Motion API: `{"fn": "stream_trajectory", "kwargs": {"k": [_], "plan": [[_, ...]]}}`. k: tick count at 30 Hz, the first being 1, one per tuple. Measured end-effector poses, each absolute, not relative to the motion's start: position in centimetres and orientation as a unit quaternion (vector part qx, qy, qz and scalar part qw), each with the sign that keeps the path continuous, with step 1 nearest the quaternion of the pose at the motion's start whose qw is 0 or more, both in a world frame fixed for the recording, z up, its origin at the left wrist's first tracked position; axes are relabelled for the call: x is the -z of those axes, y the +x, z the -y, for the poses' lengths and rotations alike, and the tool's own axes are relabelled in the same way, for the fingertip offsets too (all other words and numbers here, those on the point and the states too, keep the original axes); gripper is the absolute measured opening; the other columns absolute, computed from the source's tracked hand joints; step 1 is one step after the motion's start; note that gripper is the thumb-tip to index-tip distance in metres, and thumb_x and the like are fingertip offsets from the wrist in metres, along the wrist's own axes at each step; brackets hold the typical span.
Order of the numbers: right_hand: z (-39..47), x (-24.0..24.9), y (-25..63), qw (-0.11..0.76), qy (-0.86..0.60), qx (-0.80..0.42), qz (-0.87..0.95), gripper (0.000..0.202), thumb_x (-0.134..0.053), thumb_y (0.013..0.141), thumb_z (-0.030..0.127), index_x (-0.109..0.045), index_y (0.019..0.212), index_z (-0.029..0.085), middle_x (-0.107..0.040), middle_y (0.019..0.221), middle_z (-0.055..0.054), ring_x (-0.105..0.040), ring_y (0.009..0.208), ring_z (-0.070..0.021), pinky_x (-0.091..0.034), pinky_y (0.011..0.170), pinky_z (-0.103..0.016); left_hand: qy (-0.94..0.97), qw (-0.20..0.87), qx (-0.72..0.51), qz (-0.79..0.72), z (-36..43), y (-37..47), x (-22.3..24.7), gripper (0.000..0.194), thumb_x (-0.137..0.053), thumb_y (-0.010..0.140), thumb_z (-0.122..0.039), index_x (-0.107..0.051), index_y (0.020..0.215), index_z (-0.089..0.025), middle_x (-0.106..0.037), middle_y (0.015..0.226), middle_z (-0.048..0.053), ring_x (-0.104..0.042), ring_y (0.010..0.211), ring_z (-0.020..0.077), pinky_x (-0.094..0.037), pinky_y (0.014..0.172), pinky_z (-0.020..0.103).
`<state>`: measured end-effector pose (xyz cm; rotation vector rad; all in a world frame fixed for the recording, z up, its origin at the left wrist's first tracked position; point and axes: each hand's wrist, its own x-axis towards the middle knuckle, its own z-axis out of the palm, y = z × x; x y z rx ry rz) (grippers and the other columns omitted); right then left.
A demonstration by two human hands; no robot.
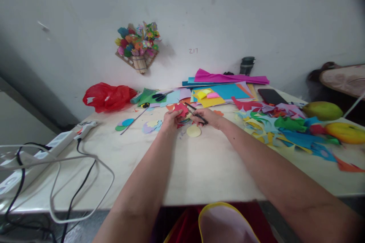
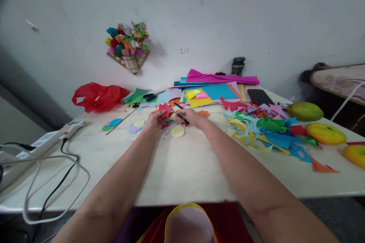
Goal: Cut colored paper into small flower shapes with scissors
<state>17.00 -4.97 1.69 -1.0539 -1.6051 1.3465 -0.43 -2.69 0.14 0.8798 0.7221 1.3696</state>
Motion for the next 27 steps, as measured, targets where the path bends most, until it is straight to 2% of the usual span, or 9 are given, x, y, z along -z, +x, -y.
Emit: {"fn": "stream_trajectory", "kwargs": {"k": [9,21,27], "plan": [[5.60,-2.29,16.50,0.409,-0.418,-0.527,0.616,0.017,-0.077,0.068,0.016,-0.060,0.071,0.015,-0.056,0.051,0.004,-0.048,0.042,-0.0052,-0.039,0.038,-0.015,0.395,0.637,-0.587,-0.305,3.18,-0.22,-0.52,0.016,-0.073,0.059,-0.015,-0.066,0.073,-0.012,-0.071,0.071,0.006,-0.068,0.066,0.0169,-0.058,0.071,0.030],[5.77,-2.30,16.34,0.418,-0.422,-0.529,0.606,0.023,-0.079,0.069,0.025,-0.060,0.077,0.015,-0.055,0.049,0.005,-0.046,0.039,-0.0053,-0.037,0.037,-0.016,0.401,0.633,-0.578,-0.323,2.79,-0.07,-0.16,0.011,-0.072,0.057,-0.014,-0.068,0.067,-0.012,-0.069,0.065,0.005,-0.064,0.057,0.0139,-0.054,0.067,0.027],[5.72,-2.25,16.32,0.419,-0.425,-0.531,0.601,0.025,-0.079,0.068,0.029,-0.060,0.077,0.015,-0.056,0.049,0.005,-0.045,0.039,-0.0055,-0.037,0.038,-0.017,0.406,0.638,-0.573,-0.316,2.87,-0.03,-0.19,0.015,-0.075,0.057,-0.015,-0.067,0.070,-0.013,-0.069,0.067,0.004,-0.064,0.059,0.0136,-0.054,0.067,0.026]]}}
